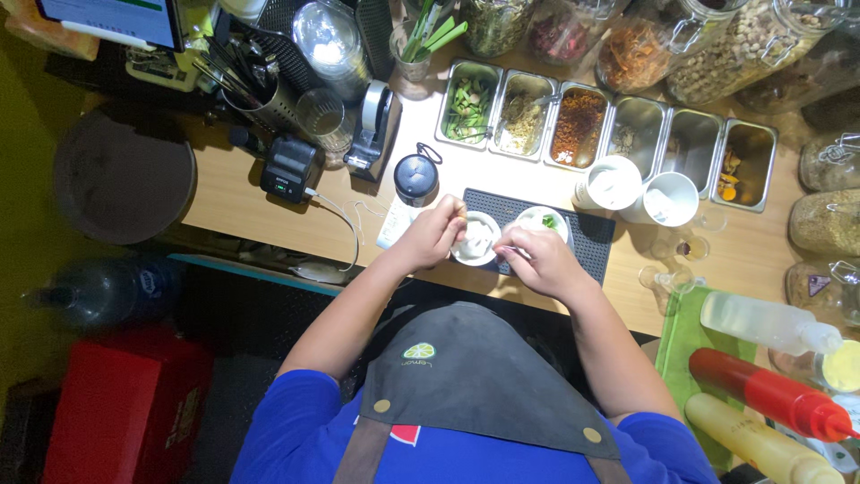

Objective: The person puts dry ingredients into paper bags by hand and with a spoon, then cuts and ties a string to secure the contents of the bags.

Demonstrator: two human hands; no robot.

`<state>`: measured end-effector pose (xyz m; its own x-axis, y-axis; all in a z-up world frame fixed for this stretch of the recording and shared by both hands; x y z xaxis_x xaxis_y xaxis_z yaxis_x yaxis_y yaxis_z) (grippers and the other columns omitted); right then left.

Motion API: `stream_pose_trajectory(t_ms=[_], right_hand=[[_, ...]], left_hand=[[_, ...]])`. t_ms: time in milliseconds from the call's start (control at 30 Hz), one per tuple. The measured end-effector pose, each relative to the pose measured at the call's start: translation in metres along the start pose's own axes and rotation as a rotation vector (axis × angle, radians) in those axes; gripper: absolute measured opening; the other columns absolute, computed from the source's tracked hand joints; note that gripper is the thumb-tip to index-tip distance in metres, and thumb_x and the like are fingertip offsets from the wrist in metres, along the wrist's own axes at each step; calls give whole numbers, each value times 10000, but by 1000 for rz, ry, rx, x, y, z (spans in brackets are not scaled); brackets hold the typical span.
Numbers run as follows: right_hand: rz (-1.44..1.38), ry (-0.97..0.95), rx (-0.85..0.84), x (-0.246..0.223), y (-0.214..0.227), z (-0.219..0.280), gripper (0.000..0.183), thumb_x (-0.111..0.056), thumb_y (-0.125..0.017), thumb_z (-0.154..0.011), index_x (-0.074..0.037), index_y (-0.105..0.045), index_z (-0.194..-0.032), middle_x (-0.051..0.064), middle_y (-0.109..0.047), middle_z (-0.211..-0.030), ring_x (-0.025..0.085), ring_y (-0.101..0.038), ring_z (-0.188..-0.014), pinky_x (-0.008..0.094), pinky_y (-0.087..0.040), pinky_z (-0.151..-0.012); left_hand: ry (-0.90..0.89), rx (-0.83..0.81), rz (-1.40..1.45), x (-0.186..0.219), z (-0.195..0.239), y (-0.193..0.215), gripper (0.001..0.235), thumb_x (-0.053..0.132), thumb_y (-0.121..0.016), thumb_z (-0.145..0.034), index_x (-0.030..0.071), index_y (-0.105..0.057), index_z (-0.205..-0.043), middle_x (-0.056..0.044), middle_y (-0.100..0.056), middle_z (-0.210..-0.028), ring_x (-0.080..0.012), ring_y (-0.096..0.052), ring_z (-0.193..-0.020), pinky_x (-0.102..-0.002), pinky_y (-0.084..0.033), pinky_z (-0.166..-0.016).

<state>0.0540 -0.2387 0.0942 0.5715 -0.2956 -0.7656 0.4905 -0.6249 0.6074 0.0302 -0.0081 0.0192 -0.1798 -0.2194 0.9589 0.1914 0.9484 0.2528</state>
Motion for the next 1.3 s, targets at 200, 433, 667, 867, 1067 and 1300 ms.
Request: stream_pose_trajectory(t_ms=[200,433,667,867,1067,1300], right_hand=[[-218,-54,49,8,-13,-32,103,-96,-694,-974,-46,-742,-1051,79,-750,-910,147,-718,-780,276,-554,-692],[-182,-314,159,24,-16,-36,110,-119,-761,-946,-37,-711,-1001,55,-715,-812,94,-645,-659,254,-519,-599],[-69,71,105,7,-8,-36,174,-112,-783,-878,-63,-759,-1043,66,-746,-925,195,-721,-772,310,-568,-689],[-40,43,31,0,-7,-39,113,-77,-741,-887,-41,-750,-994,90,-747,-926,238,-744,-854,331,-586,-758],[-135,36,-88,0,14,-43,154,-58,-692,-911,-38,-777,-1038,104,-768,-964,228,-752,-834,327,-591,-730],[-214,82,-84,15,30,-60,119,-53,-688,-911,-40,-766,-1000,101,-764,-916,222,-749,-780,315,-588,-707]], left_hand=[[29,-15,564,-9,15,-14,66,124,-410,-1152,70,-448,-1159,-67,-607,-1093,-146,-700,-942,-263,-547,-764],[129,74,721,-2,26,-3,98,174,-412,-1125,87,-455,-1131,-112,-533,-1368,-177,-741,-1044,-236,-588,-708],[136,-17,621,23,15,-2,73,143,-464,-1102,80,-500,-1108,-146,-520,-1462,-157,-711,-984,-233,-569,-661],[9,-124,473,30,0,-6,186,36,-577,-1049,44,-548,-1233,-148,-576,-1436,-148,-684,-1087,-271,-592,-866],[134,-55,349,9,2,-7,185,50,-687,-980,-18,-679,-1152,-106,-769,-1055,-110,-738,-939,-272,-601,-815],[69,38,16,26,2,-13,75,77,-756,-914,49,-736,-981,-77,-761,-953,-164,-736,-859,-289,-576,-763]])
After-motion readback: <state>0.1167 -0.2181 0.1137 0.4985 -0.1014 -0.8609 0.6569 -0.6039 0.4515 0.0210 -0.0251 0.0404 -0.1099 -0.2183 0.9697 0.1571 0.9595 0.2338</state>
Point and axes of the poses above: each hand's wrist, its own z-axis away from the middle knuckle, its own y-axis out of the back of the hand, x = y × z, the point moved 2 cm from there along -z, towards the middle knuckle
